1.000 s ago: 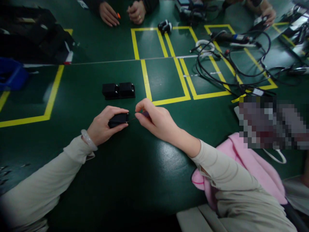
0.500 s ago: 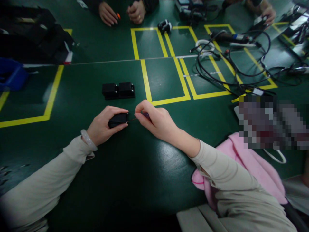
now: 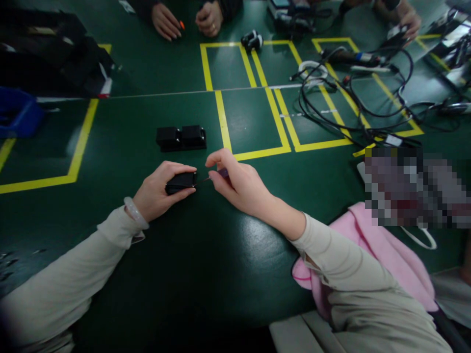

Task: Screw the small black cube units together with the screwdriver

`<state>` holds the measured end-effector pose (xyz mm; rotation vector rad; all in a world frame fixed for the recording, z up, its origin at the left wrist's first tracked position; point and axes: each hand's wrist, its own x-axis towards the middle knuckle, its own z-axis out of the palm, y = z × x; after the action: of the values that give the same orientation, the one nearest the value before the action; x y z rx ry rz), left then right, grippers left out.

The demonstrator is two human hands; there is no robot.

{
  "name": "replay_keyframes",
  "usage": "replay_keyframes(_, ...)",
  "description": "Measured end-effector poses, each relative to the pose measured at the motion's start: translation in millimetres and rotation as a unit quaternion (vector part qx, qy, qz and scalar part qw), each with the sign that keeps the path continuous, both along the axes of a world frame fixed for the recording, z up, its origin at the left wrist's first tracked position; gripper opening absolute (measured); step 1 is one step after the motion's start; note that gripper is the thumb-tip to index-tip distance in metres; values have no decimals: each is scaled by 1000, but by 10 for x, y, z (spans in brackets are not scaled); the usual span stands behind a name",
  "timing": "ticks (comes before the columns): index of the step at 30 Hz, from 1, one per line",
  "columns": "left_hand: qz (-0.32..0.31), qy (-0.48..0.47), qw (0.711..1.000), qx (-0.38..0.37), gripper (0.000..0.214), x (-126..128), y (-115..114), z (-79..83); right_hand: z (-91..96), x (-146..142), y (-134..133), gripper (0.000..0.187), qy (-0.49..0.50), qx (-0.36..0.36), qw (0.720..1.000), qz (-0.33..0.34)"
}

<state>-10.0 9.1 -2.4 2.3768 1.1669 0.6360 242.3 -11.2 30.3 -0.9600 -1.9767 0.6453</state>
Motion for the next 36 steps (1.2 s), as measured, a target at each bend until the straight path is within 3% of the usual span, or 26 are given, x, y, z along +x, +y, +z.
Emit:
replay_keyframes(10, 2, 2, 1000, -2, 40, -2, -6, 9, 1, 2, 4, 4, -10, -6, 1000, -6)
replay_keyframes(19, 0, -1, 1000, -1, 41, -12, -3, 4, 20, 4, 9, 12, -23, -13, 1000, -1)
replay_keyframes(22, 1, 1, 1000, -2, 41, -8, -1, 2, 17, -1, 8, 4, -14, -7, 1000, -5)
replay_keyframes(31, 0, -3, 1000, 1, 40, -1, -9, 2, -8, -2, 21, 12, -15, 14, 1000, -4)
replay_keyframes(36, 2, -3, 1000, -1, 40, -4, -11, 4, -8, -9, 15, 5, 5, 19, 1000, -4)
